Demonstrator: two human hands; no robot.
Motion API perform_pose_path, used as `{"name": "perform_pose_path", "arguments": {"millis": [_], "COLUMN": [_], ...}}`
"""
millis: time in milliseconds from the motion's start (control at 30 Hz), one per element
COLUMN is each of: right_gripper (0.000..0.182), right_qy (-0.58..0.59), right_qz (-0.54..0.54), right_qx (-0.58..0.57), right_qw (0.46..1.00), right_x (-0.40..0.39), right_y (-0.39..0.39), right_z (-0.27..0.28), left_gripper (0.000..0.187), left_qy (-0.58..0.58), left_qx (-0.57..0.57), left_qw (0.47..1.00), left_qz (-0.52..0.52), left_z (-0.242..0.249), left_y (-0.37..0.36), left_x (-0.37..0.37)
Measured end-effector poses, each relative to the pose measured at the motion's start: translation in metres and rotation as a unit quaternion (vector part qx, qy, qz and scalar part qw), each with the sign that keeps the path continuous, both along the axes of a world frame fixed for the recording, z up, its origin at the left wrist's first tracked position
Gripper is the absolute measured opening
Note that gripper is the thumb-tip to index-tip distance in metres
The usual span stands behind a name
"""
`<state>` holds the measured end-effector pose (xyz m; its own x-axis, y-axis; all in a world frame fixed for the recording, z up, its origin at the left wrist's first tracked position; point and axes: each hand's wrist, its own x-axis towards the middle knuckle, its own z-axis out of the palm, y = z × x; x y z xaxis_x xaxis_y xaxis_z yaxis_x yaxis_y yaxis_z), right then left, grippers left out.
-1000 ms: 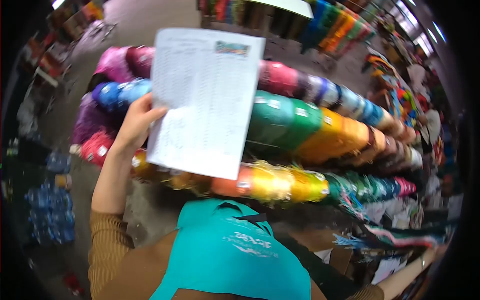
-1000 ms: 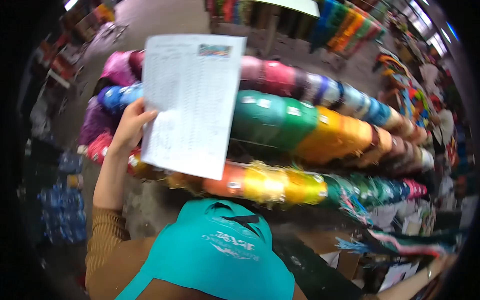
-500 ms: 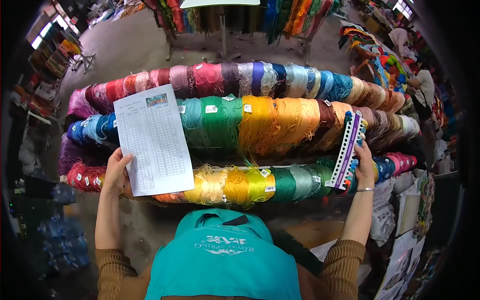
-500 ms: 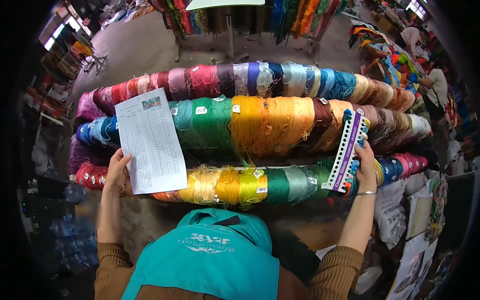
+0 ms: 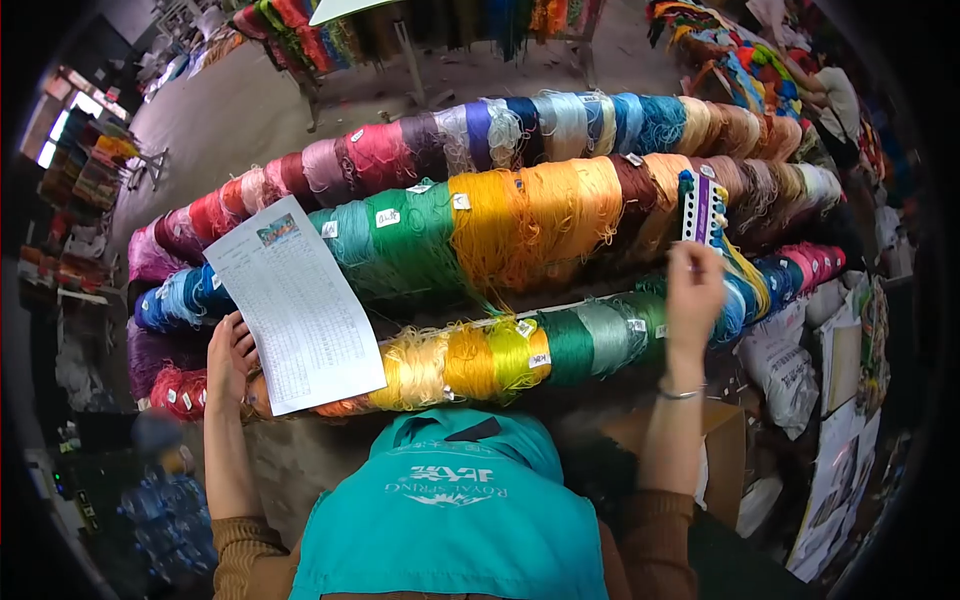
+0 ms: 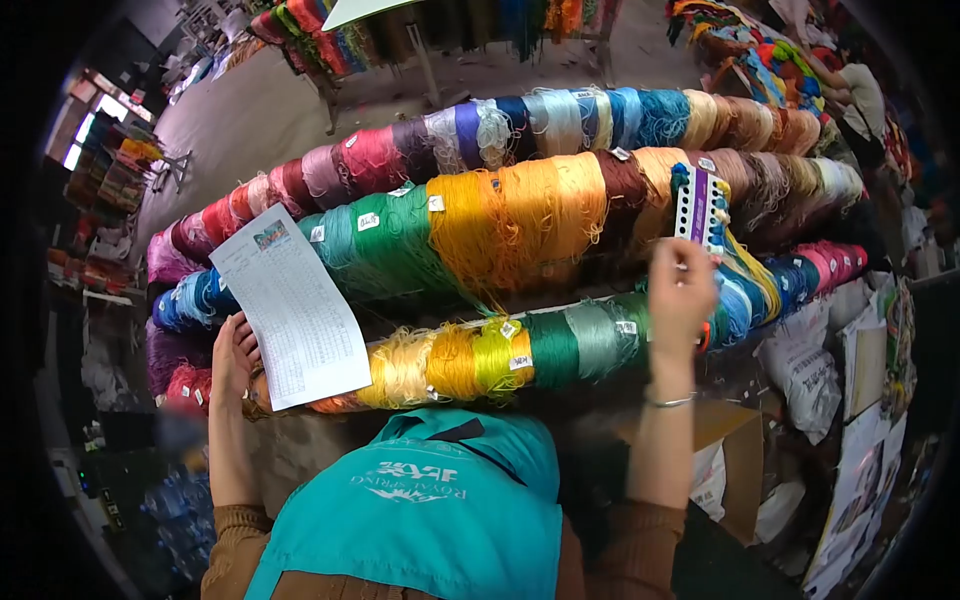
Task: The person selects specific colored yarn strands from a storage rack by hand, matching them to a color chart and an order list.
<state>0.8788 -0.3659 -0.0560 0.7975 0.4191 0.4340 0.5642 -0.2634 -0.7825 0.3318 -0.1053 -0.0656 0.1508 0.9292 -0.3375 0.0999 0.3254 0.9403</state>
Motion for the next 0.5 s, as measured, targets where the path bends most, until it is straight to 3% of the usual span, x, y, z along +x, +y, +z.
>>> {"name": "perform_pose_path", "arguments": {"millis": [33,133,233,300,333,367,433,500], "right_gripper": [0.006,0.005,0.007,0.007,0.008,0.009,0.01,0.008], "right_qy": [0.076,0.104,0.057,0.053,0.023,-0.007,-0.013,-0.063], "right_qz": [0.072,0.128,0.133,0.126,0.108,0.09,0.082,0.06], "right_qx": [0.044,0.047,0.076,0.081,0.061,0.041,0.019,-0.025], "right_qw": [0.994,0.985,0.987,0.987,0.992,0.995,0.996,0.996], "right_x": [-0.018,-0.078,-0.095,-0.096,-0.095,-0.095,-0.095,-0.095], "right_y": [0.012,0.055,0.089,0.103,0.108,0.113,0.119,0.124], "right_z": [-0.012,-0.012,-0.032,-0.035,-0.037,-0.037,-0.038,-0.041], "left_gripper": [0.044,0.047,0.043,0.036,0.031,0.031,0.026,0.021], "left_qy": [-0.008,-0.017,0.012,0.131,0.178,0.177,0.2,0.126], "left_qx": [-0.018,-0.04,-0.047,0.093,0.207,0.207,0.443,0.458], "left_qw": [1.0,0.998,0.999,0.974,0.948,0.948,0.872,0.879], "left_qz": [-0.01,-0.04,0.012,0.161,0.165,0.165,0.057,-0.04], "left_z": [0.001,-0.004,-0.004,-0.014,-0.021,-0.01,0.02,0.045], "left_y": [0.002,0.006,0.007,0.017,0.026,0.023,0.01,-0.009], "left_x": [0.001,-0.002,0.002,-0.008,-0.018,-0.005,0.035,0.087]}}
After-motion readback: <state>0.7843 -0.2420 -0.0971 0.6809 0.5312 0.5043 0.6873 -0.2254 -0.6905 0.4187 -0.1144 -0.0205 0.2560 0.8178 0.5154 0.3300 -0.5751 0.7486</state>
